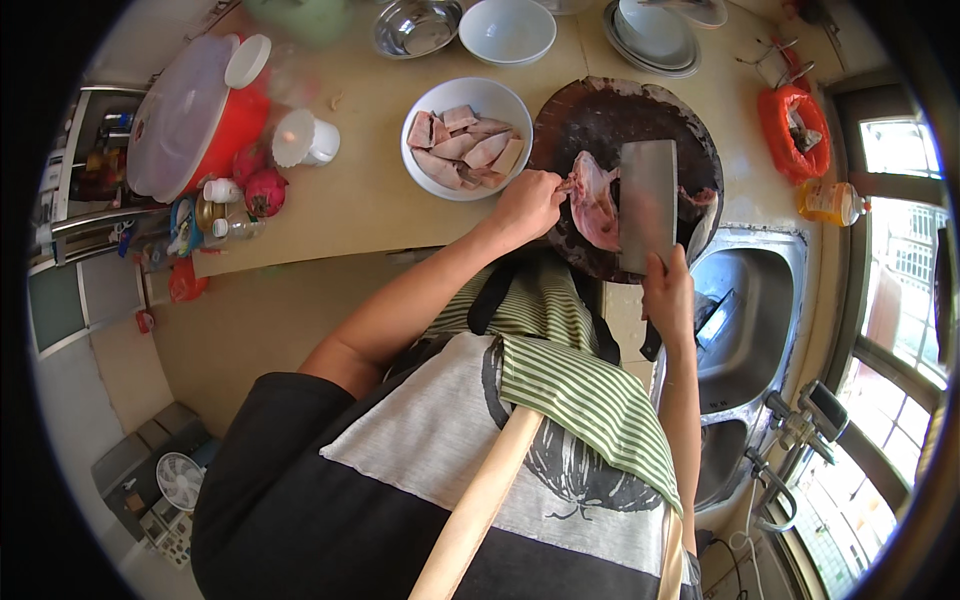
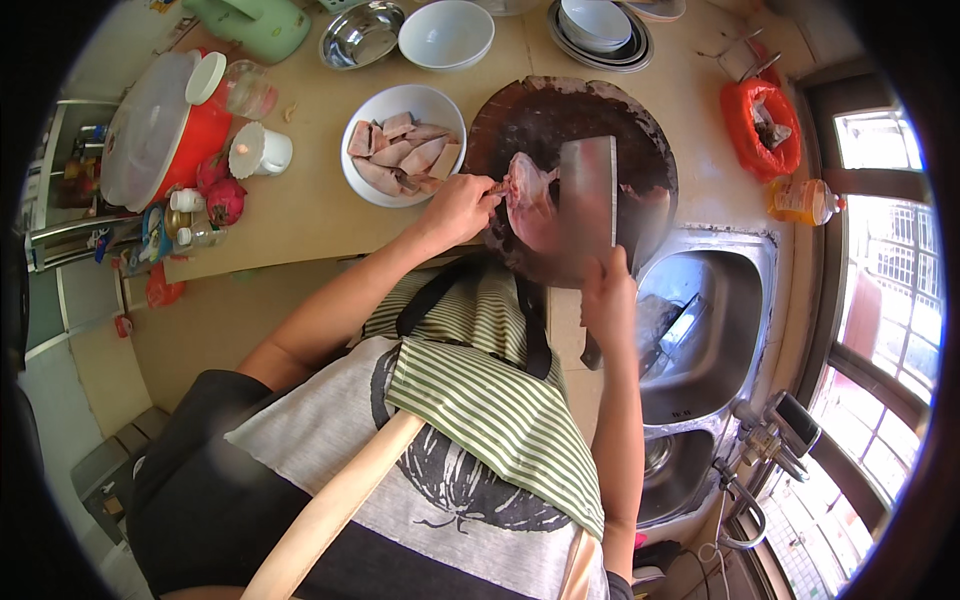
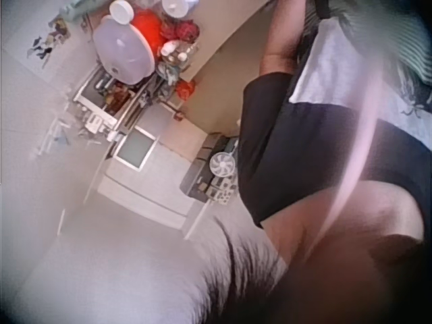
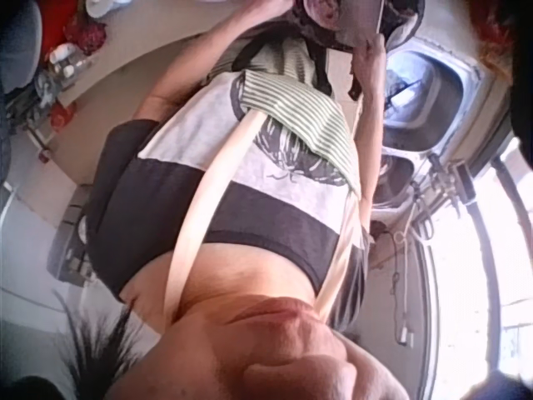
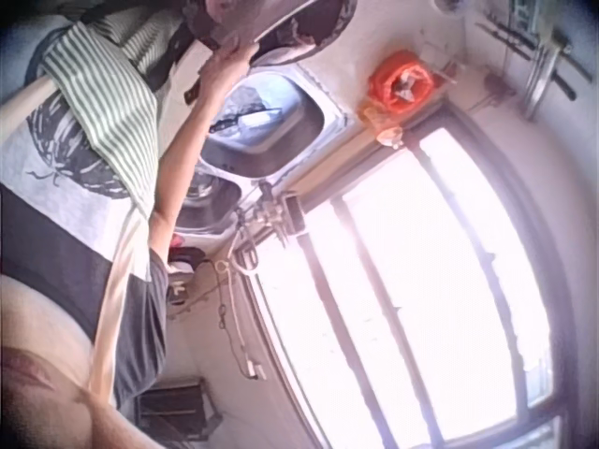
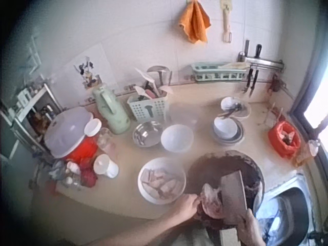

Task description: The person places fish fillets into a bowl, then uses a cleaver to cut and trim the fillets on a cutting board. They rinse the knife and hands at the sink, continue trimming, and finally stir a pot of soup on the stove with chopsticks.

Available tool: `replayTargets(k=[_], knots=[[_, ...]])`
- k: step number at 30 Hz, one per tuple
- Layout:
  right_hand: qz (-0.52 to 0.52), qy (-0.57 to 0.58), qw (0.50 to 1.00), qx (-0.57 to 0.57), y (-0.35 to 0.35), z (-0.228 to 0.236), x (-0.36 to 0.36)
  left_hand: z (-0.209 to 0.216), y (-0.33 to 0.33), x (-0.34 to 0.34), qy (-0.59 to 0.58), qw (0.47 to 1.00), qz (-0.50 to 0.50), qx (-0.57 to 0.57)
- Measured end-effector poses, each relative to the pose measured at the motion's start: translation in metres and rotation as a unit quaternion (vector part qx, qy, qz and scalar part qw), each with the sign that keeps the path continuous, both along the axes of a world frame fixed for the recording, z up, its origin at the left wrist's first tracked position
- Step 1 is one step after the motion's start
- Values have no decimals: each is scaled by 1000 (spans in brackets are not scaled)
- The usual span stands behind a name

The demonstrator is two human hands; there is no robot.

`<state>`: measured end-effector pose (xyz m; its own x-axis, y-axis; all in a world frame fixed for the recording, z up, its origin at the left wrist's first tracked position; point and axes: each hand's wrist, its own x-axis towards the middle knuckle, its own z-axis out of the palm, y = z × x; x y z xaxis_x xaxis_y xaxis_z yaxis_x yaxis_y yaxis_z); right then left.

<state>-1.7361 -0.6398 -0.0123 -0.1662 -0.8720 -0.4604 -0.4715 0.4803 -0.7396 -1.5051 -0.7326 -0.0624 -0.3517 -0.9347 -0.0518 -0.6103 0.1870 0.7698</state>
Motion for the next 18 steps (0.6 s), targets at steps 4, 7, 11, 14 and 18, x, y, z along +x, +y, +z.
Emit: replayTargets(k=[4,7,11,14,18], knots=[[26,134,985,-105,-7,28,8,-6,-1,0,8,1000,6,4],[7,192,948,-256,-2,51,18,-8,-4,0,17,999,11,36],[56,224,953,-196,-10,31,43,-4,-4,0,-17,999,-8,27],[123,245,957,-97,-16,5,38,3,-6,0,-36,999,-11,-14],[99,197,972,-86,-12,-11,13,8,-7,-3,-43,998,-20,-34]])
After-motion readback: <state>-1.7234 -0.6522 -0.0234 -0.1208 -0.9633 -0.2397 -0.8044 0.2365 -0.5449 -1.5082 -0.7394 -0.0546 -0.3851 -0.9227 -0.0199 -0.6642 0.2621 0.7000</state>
